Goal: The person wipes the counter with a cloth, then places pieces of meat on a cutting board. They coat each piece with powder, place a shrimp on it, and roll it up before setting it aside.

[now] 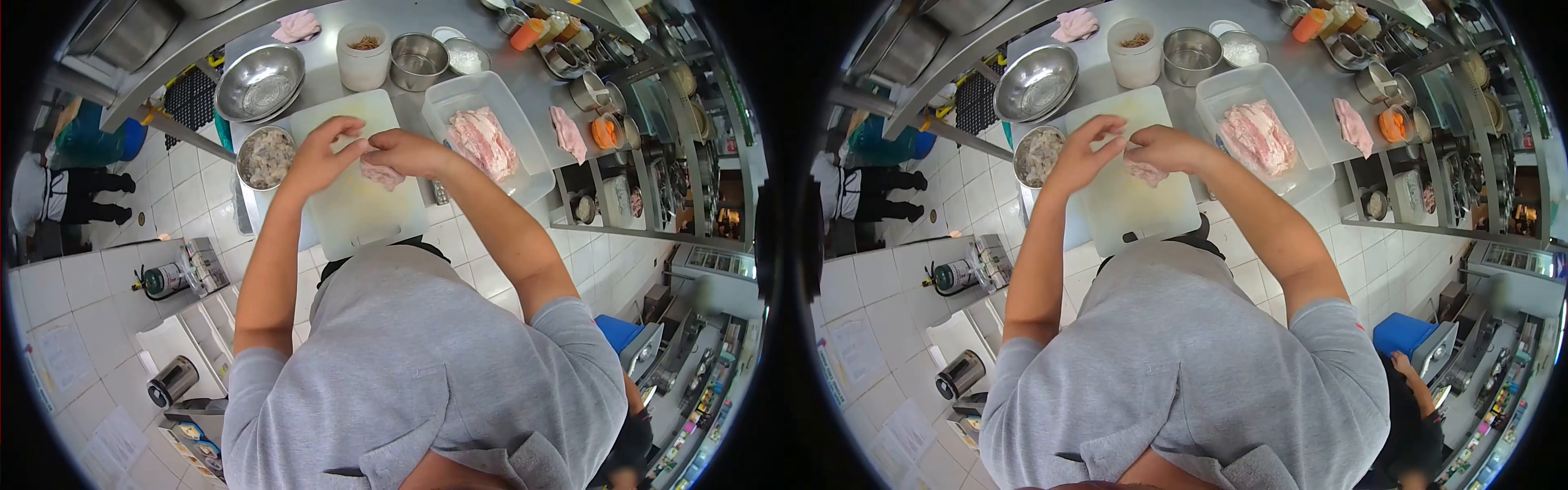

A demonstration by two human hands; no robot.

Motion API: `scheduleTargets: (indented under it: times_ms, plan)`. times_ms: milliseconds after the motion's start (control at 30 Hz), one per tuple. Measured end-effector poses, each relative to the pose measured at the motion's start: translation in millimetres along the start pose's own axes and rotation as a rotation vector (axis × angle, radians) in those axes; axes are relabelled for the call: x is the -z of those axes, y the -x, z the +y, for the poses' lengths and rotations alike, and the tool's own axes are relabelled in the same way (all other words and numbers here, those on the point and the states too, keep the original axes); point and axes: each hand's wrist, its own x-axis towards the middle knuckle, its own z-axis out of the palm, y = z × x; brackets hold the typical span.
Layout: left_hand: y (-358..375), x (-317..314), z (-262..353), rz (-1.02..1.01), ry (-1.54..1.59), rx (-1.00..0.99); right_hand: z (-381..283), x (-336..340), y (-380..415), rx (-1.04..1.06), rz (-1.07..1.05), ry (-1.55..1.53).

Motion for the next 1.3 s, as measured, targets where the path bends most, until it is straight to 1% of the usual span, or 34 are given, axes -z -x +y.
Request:
scheduleTargets:
  times_ms: [33,67,100,133,200,233,267,333,367,400,433,500,533,567,600,633,667,700,733,767,833,967,1033,1100,1133,1167,1200,1233,1267,1300]
  plan:
    - [-9.3,-4.1,-14.7,-0.165,0.340,0.042,-13.0,2.6,4.8,0.109,-0.049,0.123]
    - [-15.4,-6.8,-25.1,-0.332,0.682,0.077,-29.8,4.3,12.6,0.106,-0.056,0.134]
    - [-18.5,-9.6,-29.1,-0.408,0.774,0.062,-47.2,5.0,23.5,0.165,-0.057,0.222]
    - [-19.0,-15.2,-42.3,-0.408,0.783,0.056,-58.0,7.1,31.5,0.221,-0.054,0.307]
    - [-18.8,-23.2,-69.8,-0.551,0.854,0.145,-63.3,13.1,40.4,0.170,-0.021,0.366]
    - [-18.9,-21.7,-75.5,-0.567,0.862,0.146,-61.2,14.0,44.9,0.126,0.005,0.415]
    - [-18.3,-20.0,-81.7,-0.606,0.844,0.133,-56.4,13.0,49.7,0.113,0.015,0.408]
    - [-18.2,-16.5,-83.1,-0.660,0.829,0.122,-43.5,6.7,58.9,0.038,0.111,0.400]
    - [-18.8,-13.6,-83.9,-0.664,0.746,0.170,-30.3,0.5,61.2,0.029,0.119,0.393]
    - [-19.7,-10.3,-82.4,-0.667,0.662,0.218,-9.0,-9.1,62.0,0.010,0.197,0.350]
    - [-22.2,-8.7,-83.3,-0.680,0.663,0.221,14.5,-19.7,61.8,-0.008,0.274,0.306]
    - [-33.2,-6.1,-87.3,-0.760,0.238,0.285,79.2,-45.7,51.2,-0.038,0.327,0.269]
    - [-39.9,-8.1,-95.0,-0.774,0.234,0.287,96.6,-58.6,47.8,-0.063,0.374,0.238]
    - [-49.2,-12.7,-106.1,-0.779,0.084,0.162,96.7,-69.6,47.1,-0.068,0.384,0.224]
    - [-60.2,-15.6,-113.2,-0.780,-0.065,0.031,93.2,-79.4,44.9,-0.150,0.427,0.116]
    - [-71.0,-16.0,-114.2,-0.795,-0.070,0.027,93.2,-86.5,40.2,-0.230,0.468,0.008]
    - [-81.8,-16.7,-114.7,-0.752,-0.154,-0.054,93.6,-90.1,32.4,-0.232,0.479,-0.004]
    - [-93.0,-17.4,-115.7,-0.706,-0.237,-0.135,100.9,-92.0,21.3,-0.172,0.576,0.124]
    - [-105.6,-19.5,-121.0,-0.718,-0.242,-0.142,100.6,-92.6,12.7,-0.112,0.671,0.254]
    - [-118.0,-21.9,-126.2,-0.705,-0.277,-0.169,100.2,-91.9,4.8,-0.114,0.682,0.244]
    - [-134.7,-25.5,-131.4,-0.704,-0.315,-0.201,92.2,-91.4,-3.7,-0.160,0.728,0.506]
    - [-151.1,-27.7,-137.3,-0.682,-0.405,-0.212,89.6,-90.4,-5.8,-0.202,0.746,0.512]
    - [-152.7,-26.1,-143.6,-0.679,-0.426,-0.222,93.3,-91.2,-1.6,-0.166,0.746,0.491]
    - [-154.2,-20.5,-142.3,-0.526,-0.483,-0.256,93.3,-91.2,0.6,-0.159,0.744,0.508]
    - [-150.0,-17.7,-138.2,-0.523,-0.488,-0.254,91.6,-89.6,0.8,-0.150,0.746,0.530]
    - [-142.8,-15.6,-133.6,-0.358,-0.619,-0.314,89.0,-87.7,1.2,-0.140,0.747,0.531]
    - [-134.8,-14.0,-123.0,-0.187,-0.747,-0.375,81.3,-86.1,4.2,-0.190,0.696,0.572]
    - [-123.4,-17.3,-115.4,-0.180,-0.753,-0.378,76.5,-85.4,7.5,-0.243,0.644,0.610]
    - [-106.2,-25.6,-111.0,-0.112,-0.789,-0.343,78.1,-84.8,10.9,-0.238,0.647,0.609]
    - [-86.3,-35.1,-108.5,-0.046,-0.823,-0.307,83.8,-85.1,14.7,-0.070,0.711,0.711]
